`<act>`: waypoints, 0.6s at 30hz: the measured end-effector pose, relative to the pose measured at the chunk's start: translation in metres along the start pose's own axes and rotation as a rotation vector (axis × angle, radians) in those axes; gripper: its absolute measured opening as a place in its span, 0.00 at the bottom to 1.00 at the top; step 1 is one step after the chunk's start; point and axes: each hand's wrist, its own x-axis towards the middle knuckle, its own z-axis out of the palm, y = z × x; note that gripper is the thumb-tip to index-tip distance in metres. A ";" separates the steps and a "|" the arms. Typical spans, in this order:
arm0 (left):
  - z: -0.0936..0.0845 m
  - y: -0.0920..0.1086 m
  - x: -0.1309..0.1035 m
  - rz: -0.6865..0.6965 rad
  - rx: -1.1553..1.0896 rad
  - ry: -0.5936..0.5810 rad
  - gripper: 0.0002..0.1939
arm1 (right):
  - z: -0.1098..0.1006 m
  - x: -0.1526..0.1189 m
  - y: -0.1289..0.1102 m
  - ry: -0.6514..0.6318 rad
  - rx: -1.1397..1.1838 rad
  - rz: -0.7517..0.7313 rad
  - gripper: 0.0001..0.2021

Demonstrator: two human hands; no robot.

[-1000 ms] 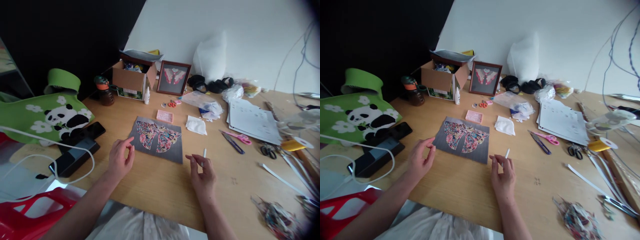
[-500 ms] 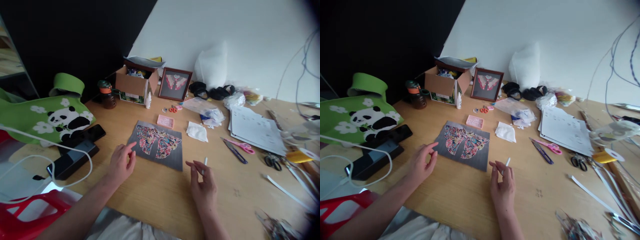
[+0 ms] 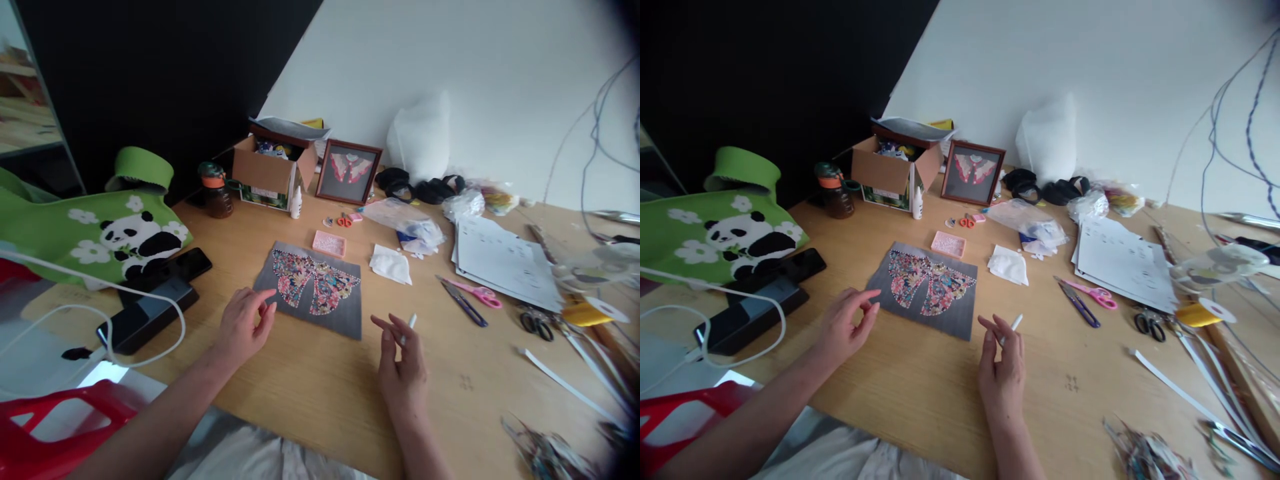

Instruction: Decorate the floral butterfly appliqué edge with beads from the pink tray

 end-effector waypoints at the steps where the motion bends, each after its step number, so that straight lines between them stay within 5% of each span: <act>1: 0.000 0.000 0.000 0.015 -0.009 0.002 0.08 | 0.000 0.000 0.000 0.004 0.001 0.000 0.17; 5: 0.000 0.001 0.000 0.056 -0.046 -0.012 0.00 | -0.001 0.002 0.000 0.028 -0.017 -0.024 0.16; 11: -0.009 0.019 0.010 0.003 -0.164 -0.087 0.09 | 0.000 0.002 -0.002 0.019 -0.025 -0.077 0.16; 15: -0.009 0.050 0.017 -0.048 -0.251 -0.365 0.12 | -0.008 0.015 -0.022 0.039 -0.014 -0.180 0.18; 18: 0.008 0.077 0.016 0.069 -0.175 -0.622 0.10 | -0.015 0.041 -0.045 0.063 0.025 -0.224 0.20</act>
